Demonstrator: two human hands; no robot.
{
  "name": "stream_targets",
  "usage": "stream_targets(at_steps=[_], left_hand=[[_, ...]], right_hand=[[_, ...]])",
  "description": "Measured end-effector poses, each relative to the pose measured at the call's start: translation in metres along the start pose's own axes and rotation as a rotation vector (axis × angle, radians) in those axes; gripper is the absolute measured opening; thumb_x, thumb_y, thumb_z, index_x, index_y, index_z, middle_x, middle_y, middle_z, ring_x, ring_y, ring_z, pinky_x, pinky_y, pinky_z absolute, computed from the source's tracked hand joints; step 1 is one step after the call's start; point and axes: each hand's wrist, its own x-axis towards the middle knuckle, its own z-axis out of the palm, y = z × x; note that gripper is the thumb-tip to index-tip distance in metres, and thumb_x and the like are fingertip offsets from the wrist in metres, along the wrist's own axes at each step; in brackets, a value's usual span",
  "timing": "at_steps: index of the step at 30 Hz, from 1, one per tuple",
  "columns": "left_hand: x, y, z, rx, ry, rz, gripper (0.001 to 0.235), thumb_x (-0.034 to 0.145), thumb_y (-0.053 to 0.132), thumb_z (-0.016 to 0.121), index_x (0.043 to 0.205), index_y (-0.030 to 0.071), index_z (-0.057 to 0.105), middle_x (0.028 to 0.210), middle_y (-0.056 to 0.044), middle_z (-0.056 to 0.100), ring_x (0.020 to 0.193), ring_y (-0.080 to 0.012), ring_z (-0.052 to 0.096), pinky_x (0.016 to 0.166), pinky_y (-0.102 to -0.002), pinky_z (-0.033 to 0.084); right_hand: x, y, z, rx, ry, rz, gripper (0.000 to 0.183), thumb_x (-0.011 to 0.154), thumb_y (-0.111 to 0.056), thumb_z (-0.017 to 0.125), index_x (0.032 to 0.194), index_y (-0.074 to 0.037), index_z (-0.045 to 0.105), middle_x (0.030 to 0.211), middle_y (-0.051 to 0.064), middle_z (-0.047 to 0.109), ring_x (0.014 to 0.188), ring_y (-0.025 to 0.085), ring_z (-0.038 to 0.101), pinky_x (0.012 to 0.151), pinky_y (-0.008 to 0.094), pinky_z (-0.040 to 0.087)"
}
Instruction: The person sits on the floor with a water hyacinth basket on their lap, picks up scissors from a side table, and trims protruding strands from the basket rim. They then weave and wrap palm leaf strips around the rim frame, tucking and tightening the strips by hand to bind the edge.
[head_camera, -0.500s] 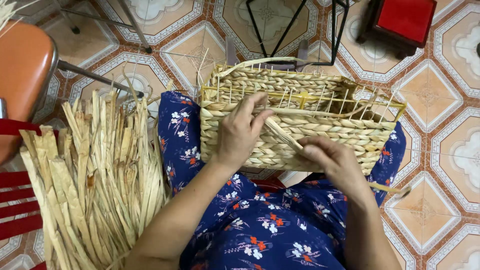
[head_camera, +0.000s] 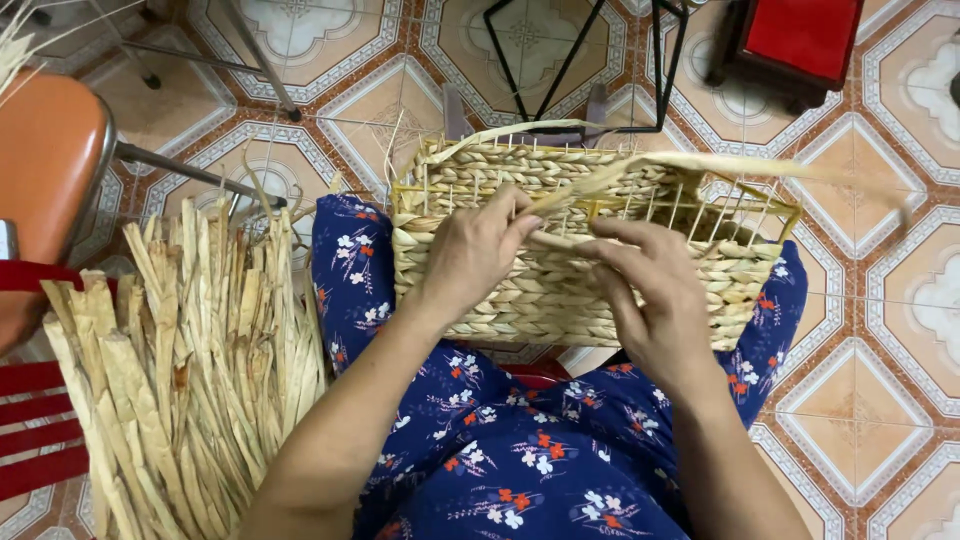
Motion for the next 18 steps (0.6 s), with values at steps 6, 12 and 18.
stream_targets(at_steps=[6, 12, 18], left_hand=[[0.002, 0.016, -0.038, -0.303, -0.2, -0.184, 0.01, 0.106, 0.017, 0.051, 0.115, 0.012, 0.05, 0.067, -0.004, 0.066, 0.055, -0.0135, 0.068, 0.048, -0.031, 0.054], [0.021, 0.019, -0.05, -0.568, -0.397, -0.36, 0.009, 0.106, 0.016, 0.048, 0.114, 0.012, 0.049, 0.08, 0.005, 0.068, 0.05, -0.0081, 0.064, 0.044, -0.028, 0.055], [0.034, 0.025, -0.037, -0.328, -0.379, -0.429, 0.009, 0.1, 0.019, 0.06, 0.106, 0.013, 0.062, 0.064, -0.005, 0.062, 0.048, -0.0115, 0.054, 0.044, -0.033, 0.043]], right_hand=[[0.006, 0.023, 0.039, 0.442, -0.37, 0.409, 0.037, 0.099, -0.008, 0.063, 0.137, -0.007, 0.062, 0.115, 0.011, 0.073, 0.105, 0.02, 0.07, 0.093, 0.035, 0.055], [0.001, 0.037, 0.054, 0.78, -0.406, 0.612, 0.04, 0.097, -0.006, 0.062, 0.136, -0.009, 0.06, 0.104, 0.011, 0.074, 0.09, 0.014, 0.068, 0.079, 0.028, 0.058], [-0.01, 0.053, 0.046, 1.117, -0.336, 0.816, 0.03, 0.102, -0.004, 0.057, 0.131, 0.001, 0.064, 0.103, 0.007, 0.078, 0.08, 0.009, 0.067, 0.068, 0.023, 0.056]])
